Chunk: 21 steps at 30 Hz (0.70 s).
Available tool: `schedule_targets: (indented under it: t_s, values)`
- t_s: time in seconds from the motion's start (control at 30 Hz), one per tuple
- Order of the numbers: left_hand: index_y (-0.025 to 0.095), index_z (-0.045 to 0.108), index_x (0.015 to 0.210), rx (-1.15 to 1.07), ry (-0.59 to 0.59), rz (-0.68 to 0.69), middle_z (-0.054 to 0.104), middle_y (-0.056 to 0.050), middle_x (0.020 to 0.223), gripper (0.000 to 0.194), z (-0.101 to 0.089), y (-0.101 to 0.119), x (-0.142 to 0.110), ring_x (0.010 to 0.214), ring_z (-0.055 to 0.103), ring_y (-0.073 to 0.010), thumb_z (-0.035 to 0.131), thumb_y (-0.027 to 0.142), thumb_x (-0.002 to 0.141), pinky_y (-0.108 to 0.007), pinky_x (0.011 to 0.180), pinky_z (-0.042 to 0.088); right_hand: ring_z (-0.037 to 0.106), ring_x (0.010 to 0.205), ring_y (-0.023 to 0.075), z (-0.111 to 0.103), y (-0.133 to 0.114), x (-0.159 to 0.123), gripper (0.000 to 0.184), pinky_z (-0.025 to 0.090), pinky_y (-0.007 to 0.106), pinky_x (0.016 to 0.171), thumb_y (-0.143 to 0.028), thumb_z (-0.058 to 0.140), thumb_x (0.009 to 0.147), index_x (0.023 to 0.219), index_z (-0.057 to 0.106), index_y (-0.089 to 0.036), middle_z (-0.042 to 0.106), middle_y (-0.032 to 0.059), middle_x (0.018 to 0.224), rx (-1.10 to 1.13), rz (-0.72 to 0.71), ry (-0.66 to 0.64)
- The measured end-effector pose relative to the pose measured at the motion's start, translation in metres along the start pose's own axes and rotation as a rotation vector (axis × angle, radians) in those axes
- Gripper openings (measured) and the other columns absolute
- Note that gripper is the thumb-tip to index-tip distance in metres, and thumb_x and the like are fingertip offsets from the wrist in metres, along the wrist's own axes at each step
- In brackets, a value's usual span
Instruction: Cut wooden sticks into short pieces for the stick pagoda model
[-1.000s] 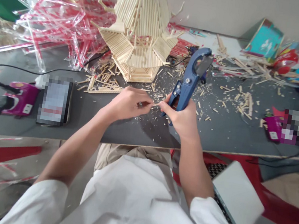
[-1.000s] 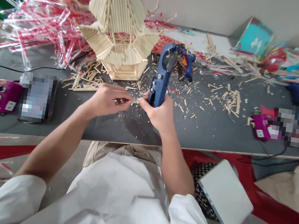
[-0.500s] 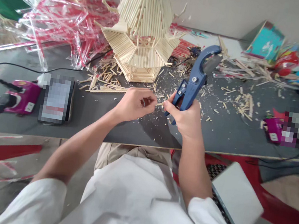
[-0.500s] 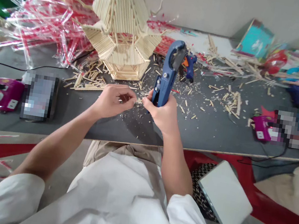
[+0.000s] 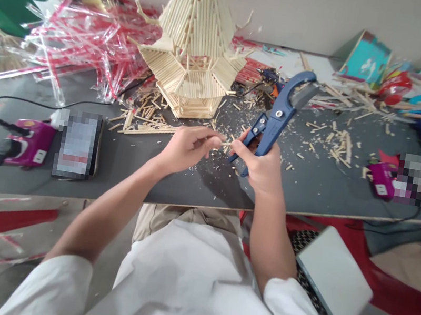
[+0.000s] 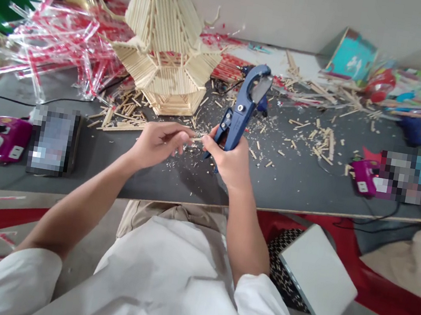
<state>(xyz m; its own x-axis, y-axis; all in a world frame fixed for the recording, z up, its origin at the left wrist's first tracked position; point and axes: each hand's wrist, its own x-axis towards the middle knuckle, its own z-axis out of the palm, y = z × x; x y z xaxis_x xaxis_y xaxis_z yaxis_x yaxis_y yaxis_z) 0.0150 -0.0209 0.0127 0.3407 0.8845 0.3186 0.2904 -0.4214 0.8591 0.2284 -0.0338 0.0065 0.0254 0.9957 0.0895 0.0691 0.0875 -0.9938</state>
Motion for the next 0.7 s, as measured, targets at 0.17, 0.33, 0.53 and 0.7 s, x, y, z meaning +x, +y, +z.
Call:
schedule_targets:
  t_s: [0.17, 0.33, 0.53, 0.7]
  values:
    - [0.017, 0.084, 0.096, 0.067, -0.017, 0.04, 0.079, -0.003, 0.077, 0.03, 0.002, 0.003, -0.002, 0.059, 0.069, -0.0105, 0.069, 0.042, 0.101, -0.021, 0.061, 0.052, 0.069, 0.077, 0.0212, 0.001, 0.003, 0.0, 0.031, 0.061, 0.039, 0.08, -0.045, 0.089, 0.081, 0.093, 0.069, -0.026, 0.071, 0.0018, 0.086, -0.028, -0.004, -0.04]
    - [0.02, 0.085, 0.099, 0.253, 0.134, 0.248, 0.085, -0.005, 0.094, 0.021, -0.002, -0.005, -0.004, 0.076, 0.076, -0.0124, 0.07, 0.034, 0.102, -0.022, 0.073, 0.055, 0.069, 0.074, 0.0208, 0.002, 0.007, 0.004, 0.032, 0.061, 0.04, 0.079, -0.047, 0.089, 0.081, 0.092, 0.067, -0.026, 0.07, 0.0013, 0.084, -0.021, 0.02, 0.005]
    - [0.016, 0.081, 0.093, 0.114, 0.069, 0.057, 0.082, -0.006, 0.082, 0.036, -0.003, -0.006, -0.003, 0.065, 0.072, -0.0113, 0.065, 0.045, 0.104, -0.021, 0.062, 0.054, 0.071, 0.074, 0.0209, -0.004, 0.001, 0.007, 0.033, 0.061, 0.04, 0.077, -0.045, 0.092, 0.079, 0.092, 0.069, -0.025, 0.072, 0.0012, 0.086, 0.009, 0.023, -0.037]
    - [0.011, 0.076, 0.095, -0.353, -0.254, -0.334, 0.08, -0.011, 0.084, 0.054, 0.0, -0.004, 0.002, 0.062, 0.073, -0.0147, 0.065, 0.064, 0.099, -0.022, 0.048, 0.055, 0.071, 0.079, 0.0221, -0.002, -0.012, 0.009, 0.034, 0.059, 0.04, 0.081, -0.049, 0.092, 0.077, 0.09, 0.073, -0.024, 0.075, 0.0027, 0.087, -0.085, 0.012, -0.101]
